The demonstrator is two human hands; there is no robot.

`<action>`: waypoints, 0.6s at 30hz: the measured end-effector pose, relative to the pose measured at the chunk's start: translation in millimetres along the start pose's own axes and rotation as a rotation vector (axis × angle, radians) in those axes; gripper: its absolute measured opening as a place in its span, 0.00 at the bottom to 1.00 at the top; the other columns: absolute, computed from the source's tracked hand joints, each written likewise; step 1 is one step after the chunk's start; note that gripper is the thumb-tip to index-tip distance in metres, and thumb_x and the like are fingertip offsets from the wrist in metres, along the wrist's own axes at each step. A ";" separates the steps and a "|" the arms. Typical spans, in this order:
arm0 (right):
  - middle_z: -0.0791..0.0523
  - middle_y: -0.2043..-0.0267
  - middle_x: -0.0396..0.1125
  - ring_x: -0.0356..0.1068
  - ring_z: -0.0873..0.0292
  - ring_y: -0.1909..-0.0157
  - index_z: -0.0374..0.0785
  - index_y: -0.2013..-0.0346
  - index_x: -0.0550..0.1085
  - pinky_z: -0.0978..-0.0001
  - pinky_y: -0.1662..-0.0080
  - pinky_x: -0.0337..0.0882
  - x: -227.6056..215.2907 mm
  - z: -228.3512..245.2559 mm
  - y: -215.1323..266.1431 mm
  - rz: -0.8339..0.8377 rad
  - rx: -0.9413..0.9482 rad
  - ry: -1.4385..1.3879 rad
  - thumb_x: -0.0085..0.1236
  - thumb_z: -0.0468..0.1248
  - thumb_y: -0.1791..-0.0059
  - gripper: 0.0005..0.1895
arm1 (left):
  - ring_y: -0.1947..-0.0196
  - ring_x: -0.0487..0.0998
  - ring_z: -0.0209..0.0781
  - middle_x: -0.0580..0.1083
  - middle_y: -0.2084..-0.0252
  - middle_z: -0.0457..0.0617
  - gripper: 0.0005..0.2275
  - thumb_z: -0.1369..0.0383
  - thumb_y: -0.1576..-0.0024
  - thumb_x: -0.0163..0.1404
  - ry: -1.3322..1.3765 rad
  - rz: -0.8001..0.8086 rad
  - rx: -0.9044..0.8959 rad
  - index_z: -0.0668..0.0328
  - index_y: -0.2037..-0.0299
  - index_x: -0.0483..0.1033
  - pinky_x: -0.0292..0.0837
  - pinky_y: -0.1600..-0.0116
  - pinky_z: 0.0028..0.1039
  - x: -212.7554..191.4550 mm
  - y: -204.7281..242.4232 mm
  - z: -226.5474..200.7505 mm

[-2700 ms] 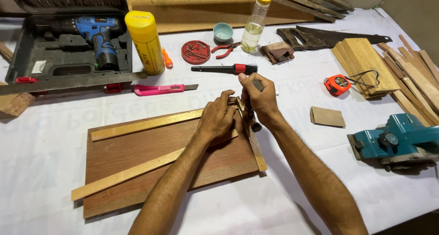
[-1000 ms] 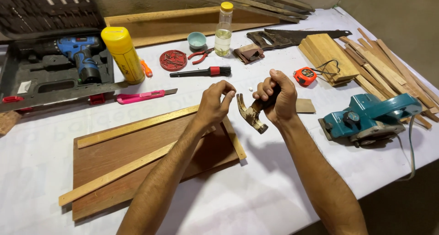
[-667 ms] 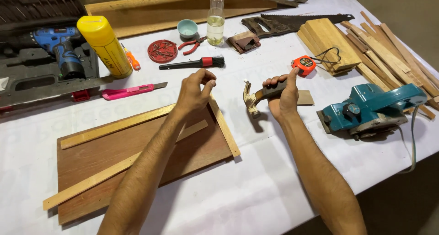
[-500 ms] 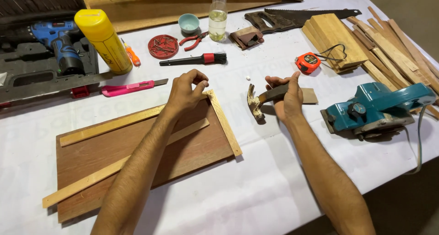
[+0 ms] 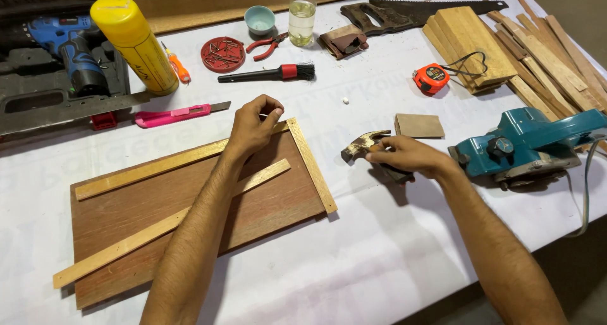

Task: Assembling a small wooden frame by measuring, positioning, and nailing thin wood strips onto a base.

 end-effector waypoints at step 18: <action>0.56 0.73 0.76 0.73 0.66 0.78 0.38 0.56 0.81 0.71 0.77 0.74 58.8 107.0 -25.5 -0.393 -0.319 -0.024 0.61 0.48 0.50 0.17 | 0.58 0.84 0.35 0.82 0.61 0.48 0.04 0.70 0.37 0.52 0.035 0.084 -0.055 0.61 0.58 0.77 0.80 0.51 0.27 -7.7 -2.0 5.6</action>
Point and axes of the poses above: each hand's wrist, its own y-axis away from the middle knuckle, its own x-axis out of the palm, z = x × y, the point moved 4 cm from there along -y, towards the middle knuckle
